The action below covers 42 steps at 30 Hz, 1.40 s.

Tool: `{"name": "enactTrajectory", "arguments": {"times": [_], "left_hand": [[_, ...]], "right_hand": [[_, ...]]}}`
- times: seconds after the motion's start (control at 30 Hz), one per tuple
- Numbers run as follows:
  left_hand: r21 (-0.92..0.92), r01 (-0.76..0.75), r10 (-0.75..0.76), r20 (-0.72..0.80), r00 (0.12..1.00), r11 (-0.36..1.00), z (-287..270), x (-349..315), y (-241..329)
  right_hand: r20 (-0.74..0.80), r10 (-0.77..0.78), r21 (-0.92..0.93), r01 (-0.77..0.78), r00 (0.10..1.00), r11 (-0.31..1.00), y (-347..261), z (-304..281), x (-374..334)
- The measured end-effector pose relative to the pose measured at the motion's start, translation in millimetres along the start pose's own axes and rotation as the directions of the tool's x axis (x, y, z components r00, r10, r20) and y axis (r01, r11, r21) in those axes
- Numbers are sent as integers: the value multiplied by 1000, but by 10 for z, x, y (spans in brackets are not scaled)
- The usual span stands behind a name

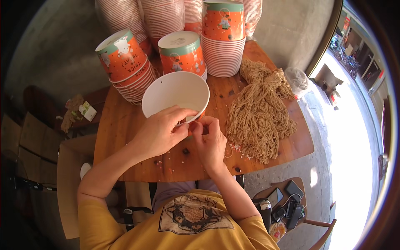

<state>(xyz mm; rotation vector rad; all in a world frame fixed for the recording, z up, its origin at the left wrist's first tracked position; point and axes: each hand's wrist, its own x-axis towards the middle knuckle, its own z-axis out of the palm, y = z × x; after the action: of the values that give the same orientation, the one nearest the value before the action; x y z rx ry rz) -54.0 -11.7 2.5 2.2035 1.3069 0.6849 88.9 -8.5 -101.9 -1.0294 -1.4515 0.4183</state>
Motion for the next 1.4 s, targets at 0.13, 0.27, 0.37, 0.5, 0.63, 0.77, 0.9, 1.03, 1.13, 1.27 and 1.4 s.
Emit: {"name": "enactTrajectory", "arguments": {"times": [0.13, 0.27, 0.37, 0.5, 0.63, 0.77, 0.9, 1.03, 1.13, 1.27, 1.4], "left_hand": [[-10, 29, -29, 39, 999, 1000, -22, 12, -7], [-107, -42, 47, 47, 998, 993, -42, 79, -148], [-200, 54, -18, 177, 984, 978, -129, 167, -123], [-166, 170, -108, 331, 938, 971, -213, 329, -197], [-264, 242, -129, 380, 916, 934, -177, 400, -289], [-158, 122, -60, 350, 935, 980, -164, 419, -246], [5, -26, 24, 240, 970, 1000, -161, 374, -227], [289, -288, 314, -46, 948, 913, -163, 340, -307], [235, -336, 364, -88, 927, 912, -203, 366, -243], [-57, -256, 252, -65, 965, 965, -173, 412, -270], [-615, 238, -98, 253, 962, 751, -160, 388, -295]], "right_hand": [[3, -8, 27, 8, 1000, 1000, -18, 11, 26], [0, -37, -10, 37, 999, 999, 1, 22, 41], [7, -57, -49, 57, 998, 997, -4, 15, 63], [13, -92, -98, 93, 996, 991, -12, 8, 72], [24, -74, -119, 77, 997, 990, -30, -9, 60], [59, -46, -100, 52, 997, 994, -40, -40, 63], [171, 99, 29, -106, 980, 994, -151, -173, 105], [183, 200, 139, -227, 962, 964, -135, -346, 204], [252, 191, 142, -232, 949, 962, -213, -381, 381], [386, 259, 79, -312, 885, 947, -213, -315, 547], [441, 332, 254, -471, 834, 845, -210, -275, 604]]}}
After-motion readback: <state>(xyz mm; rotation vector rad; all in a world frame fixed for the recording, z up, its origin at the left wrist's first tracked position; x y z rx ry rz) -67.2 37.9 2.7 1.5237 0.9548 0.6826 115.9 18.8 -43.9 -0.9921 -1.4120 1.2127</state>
